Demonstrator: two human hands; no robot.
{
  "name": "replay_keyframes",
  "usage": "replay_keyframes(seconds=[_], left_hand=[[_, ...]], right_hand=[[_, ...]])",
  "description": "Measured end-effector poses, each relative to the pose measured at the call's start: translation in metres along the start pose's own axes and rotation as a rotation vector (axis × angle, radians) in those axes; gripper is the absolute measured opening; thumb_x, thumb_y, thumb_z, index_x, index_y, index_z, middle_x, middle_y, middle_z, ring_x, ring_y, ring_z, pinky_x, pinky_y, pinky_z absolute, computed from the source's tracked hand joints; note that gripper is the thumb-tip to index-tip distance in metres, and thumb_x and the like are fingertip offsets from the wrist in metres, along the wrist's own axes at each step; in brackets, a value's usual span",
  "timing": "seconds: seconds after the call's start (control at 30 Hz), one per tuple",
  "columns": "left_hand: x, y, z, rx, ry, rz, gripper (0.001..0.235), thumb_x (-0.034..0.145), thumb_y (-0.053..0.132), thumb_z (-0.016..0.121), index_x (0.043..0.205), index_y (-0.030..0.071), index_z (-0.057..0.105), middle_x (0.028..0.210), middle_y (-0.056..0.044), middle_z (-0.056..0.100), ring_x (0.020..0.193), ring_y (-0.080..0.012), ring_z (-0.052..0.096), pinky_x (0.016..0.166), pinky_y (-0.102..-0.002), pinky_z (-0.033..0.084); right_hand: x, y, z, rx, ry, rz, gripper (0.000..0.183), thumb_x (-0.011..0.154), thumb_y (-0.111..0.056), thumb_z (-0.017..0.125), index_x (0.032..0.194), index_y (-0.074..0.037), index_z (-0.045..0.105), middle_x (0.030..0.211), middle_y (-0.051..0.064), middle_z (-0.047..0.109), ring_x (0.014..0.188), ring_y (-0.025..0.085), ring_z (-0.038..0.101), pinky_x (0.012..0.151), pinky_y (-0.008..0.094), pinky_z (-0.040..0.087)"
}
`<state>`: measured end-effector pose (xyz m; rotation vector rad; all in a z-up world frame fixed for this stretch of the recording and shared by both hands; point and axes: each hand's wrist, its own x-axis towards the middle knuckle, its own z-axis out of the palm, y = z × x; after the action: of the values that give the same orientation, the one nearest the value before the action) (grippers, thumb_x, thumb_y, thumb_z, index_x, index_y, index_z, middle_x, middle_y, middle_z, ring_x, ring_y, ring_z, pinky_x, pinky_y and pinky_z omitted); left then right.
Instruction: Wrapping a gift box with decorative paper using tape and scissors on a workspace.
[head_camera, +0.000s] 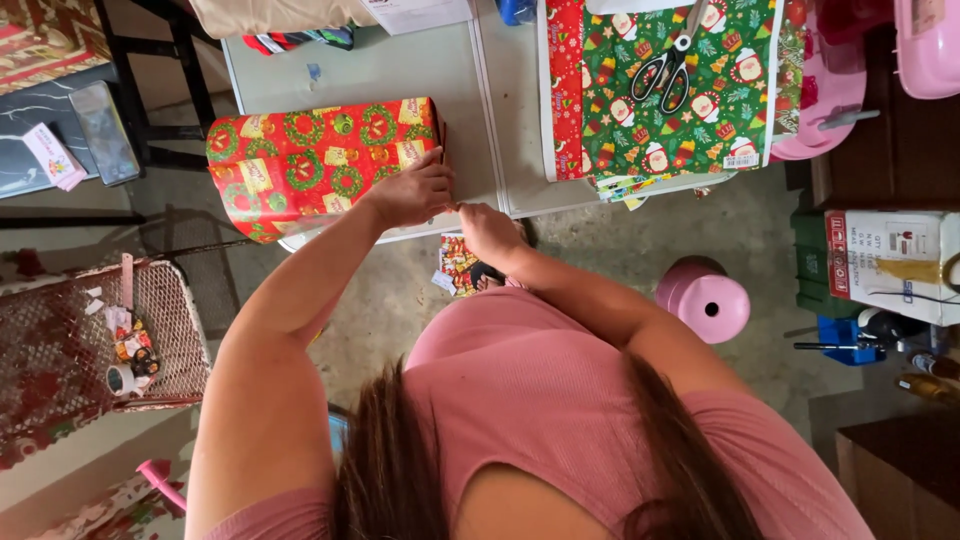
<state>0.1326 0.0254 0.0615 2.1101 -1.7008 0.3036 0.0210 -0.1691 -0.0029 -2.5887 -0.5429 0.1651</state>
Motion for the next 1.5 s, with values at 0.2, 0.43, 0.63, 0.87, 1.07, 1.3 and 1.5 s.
replay_keyframes(seconds=[0.2,0.43,0.63,0.87,1.07,1.3,1.5], left_hand=[[0.004,0.011,0.004,0.176,0.069,-0.046,0.035,0.104,0.036,0.059,0.08,0.01,0.062,0.087,-0.005,0.062,0.096,-0.0264,0.065,0.117,-0.049,0.045],[0.005,0.023,0.013,0.204,0.231,-0.171,0.029,0.098,0.029,0.065,0.077,0.01,0.058,0.098,-0.009,0.057,0.099,-0.0306,0.062,0.108,-0.044,0.052],[0.026,0.039,-0.001,0.242,0.31,-0.241,0.025,0.095,0.018,0.067,0.076,0.005,0.059,0.102,-0.01,0.059,0.106,-0.0327,0.062,0.107,-0.043,0.051],[0.028,0.041,-0.005,0.229,0.332,-0.309,0.026,0.092,0.013,0.07,0.072,0.005,0.055,0.102,-0.01,0.061,0.1,-0.031,0.064,0.101,-0.04,0.055],[0.024,0.042,-0.013,0.19,0.327,-0.321,0.015,0.091,0.012,0.068,0.081,0.005,0.059,0.102,-0.012,0.06,0.097,-0.0329,0.067,0.094,-0.04,0.058],[0.025,0.05,-0.01,0.194,0.361,-0.419,0.016,0.089,0.01,0.067,0.078,0.005,0.056,0.105,-0.01,0.06,0.099,-0.03,0.068,0.091,-0.036,0.058],[0.021,0.053,0.004,0.223,0.37,-0.5,0.007,0.09,0.011,0.065,0.087,0.006,0.061,0.107,-0.012,0.061,0.099,-0.0296,0.069,0.088,-0.034,0.059]], right_hand=[[0.012,0.039,-0.015,0.021,0.106,-0.043,0.014,0.096,-0.011,0.05,0.105,-0.012,0.06,0.084,0.012,0.059,0.072,0.039,0.07,0.06,0.052,0.058],[0.057,0.057,-0.033,-0.049,0.375,-0.344,0.01,0.098,-0.009,0.052,0.095,-0.012,0.06,0.08,0.009,0.059,0.077,0.03,0.064,0.07,0.043,0.054],[0.068,0.063,-0.035,0.24,0.145,-0.39,0.012,0.099,-0.015,0.051,0.099,-0.009,0.061,0.09,0.013,0.059,0.08,0.036,0.062,0.073,0.049,0.051],[0.097,0.073,-0.02,0.21,0.019,-0.416,0.006,0.092,-0.013,0.064,0.097,-0.011,0.067,0.097,0.01,0.066,0.093,0.034,0.065,0.083,0.045,0.053],[0.127,0.076,-0.022,0.353,-0.064,-0.485,0.018,0.094,-0.028,0.071,0.102,-0.012,0.072,0.112,0.008,0.066,0.105,0.036,0.065,0.093,0.042,0.054],[0.148,0.075,-0.056,0.554,-0.382,-0.267,0.036,0.094,-0.05,0.072,0.111,-0.018,0.076,0.111,0.011,0.074,0.109,0.039,0.067,0.101,0.048,0.05],[0.141,0.076,-0.029,0.56,-0.082,-0.434,0.017,0.095,-0.037,0.072,0.097,-0.02,0.072,0.098,0.003,0.068,0.099,0.031,0.067,0.089,0.039,0.055]])
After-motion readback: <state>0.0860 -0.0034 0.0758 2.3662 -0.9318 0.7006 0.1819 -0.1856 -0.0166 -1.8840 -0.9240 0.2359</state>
